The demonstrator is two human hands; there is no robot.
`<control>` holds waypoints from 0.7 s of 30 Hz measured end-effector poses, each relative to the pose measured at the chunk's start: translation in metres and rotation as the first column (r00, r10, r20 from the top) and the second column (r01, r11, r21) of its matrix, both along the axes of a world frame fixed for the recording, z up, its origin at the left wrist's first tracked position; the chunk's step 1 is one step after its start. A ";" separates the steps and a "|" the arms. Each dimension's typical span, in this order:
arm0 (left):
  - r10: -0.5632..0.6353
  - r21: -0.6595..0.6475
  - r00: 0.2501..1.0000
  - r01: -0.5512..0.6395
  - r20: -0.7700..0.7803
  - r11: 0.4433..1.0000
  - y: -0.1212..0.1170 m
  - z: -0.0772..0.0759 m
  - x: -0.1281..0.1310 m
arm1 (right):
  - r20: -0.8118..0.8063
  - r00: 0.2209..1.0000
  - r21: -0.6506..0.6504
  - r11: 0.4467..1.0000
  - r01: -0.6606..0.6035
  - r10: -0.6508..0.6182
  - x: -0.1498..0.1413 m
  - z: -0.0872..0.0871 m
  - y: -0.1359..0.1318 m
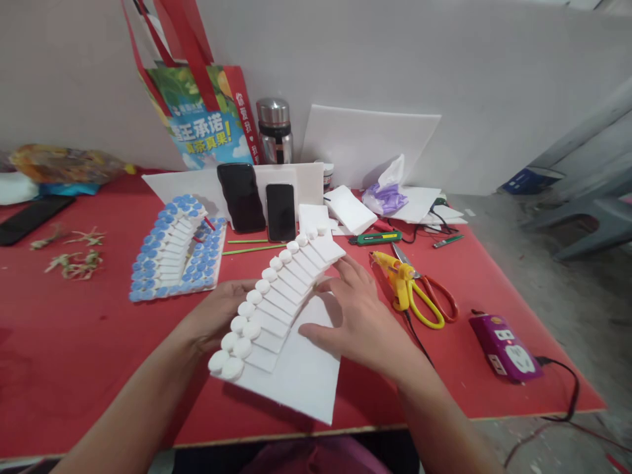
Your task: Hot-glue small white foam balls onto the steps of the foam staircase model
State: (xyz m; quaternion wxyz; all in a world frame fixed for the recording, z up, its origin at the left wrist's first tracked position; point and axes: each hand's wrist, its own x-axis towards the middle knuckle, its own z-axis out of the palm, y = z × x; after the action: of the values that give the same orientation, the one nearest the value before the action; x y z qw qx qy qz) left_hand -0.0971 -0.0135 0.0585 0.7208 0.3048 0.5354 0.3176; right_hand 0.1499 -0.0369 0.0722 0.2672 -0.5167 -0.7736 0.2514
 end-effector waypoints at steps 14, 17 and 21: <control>-0.025 0.093 0.995 0.034 -0.093 0.995 -0.004 0.005 0.002 | -0.307 0.948 -0.062 0.996 0.070 -0.085 -0.004 -0.018 -0.002; 0.011 0.082 0.994 -0.002 -0.110 0.997 -0.003 -0.002 -0.005 | -0.502 0.855 -0.187 0.981 0.041 -0.131 0.012 -0.015 -0.008; 0.062 0.057 0.989 -0.055 -0.136 0.997 -0.004 -0.011 -0.018 | -0.641 0.705 -0.270 0.949 0.163 -0.304 0.054 0.001 -0.018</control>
State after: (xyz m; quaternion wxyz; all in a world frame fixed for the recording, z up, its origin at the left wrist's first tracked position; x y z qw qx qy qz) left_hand -0.1152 -0.0174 0.0479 0.6643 0.3291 0.5839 0.3309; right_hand 0.2038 -0.0552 0.0735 0.5077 -0.5077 -0.5232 0.4591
